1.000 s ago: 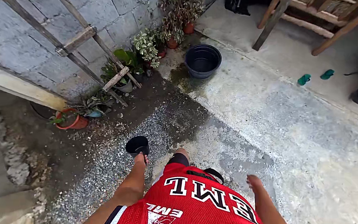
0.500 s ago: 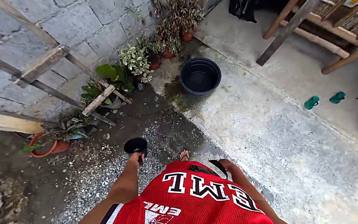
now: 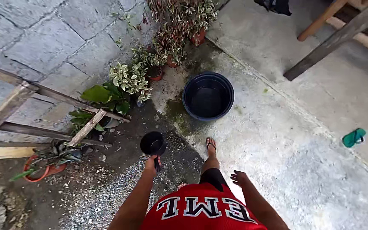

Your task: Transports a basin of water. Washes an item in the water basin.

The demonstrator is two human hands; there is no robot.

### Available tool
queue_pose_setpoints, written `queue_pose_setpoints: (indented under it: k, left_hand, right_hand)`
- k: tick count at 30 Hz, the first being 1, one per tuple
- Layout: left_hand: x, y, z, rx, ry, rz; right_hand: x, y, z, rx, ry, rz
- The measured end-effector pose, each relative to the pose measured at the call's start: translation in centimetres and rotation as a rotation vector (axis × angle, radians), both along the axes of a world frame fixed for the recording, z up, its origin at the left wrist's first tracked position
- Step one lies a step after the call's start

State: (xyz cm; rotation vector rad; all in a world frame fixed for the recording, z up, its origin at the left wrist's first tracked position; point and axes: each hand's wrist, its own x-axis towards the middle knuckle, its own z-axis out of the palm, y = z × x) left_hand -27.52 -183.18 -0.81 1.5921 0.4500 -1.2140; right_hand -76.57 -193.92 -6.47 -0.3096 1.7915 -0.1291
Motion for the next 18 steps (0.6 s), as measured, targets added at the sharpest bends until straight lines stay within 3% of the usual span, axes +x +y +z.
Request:
queue_pose_setpoints:
  k: [4,6,11,18]
  left_hand:
    - [-2.8,-4.0,-0.6,0.178,-0.028,0.163]
    - [-3.3,-7.0,-1.3,0.221,-0.037,0.215]
    - [-4.7,-12.7,-3.8,0.25,-0.033,0.262]
    - [-4.0,-15.9,-11.7,0.33,0.018,0.196]
  right_hand:
    - [4.6,-14.0,-2.1,0.058,-0.029,0.56]
    - [7.2,-20.2,-3.5,0.055,-0.048,0.701]
    - [10.5,-29.1,-9.0,0.084,-0.032,0.612]
    - [15.2,-33.3,-19.7,0.076,-0.082,0.273]
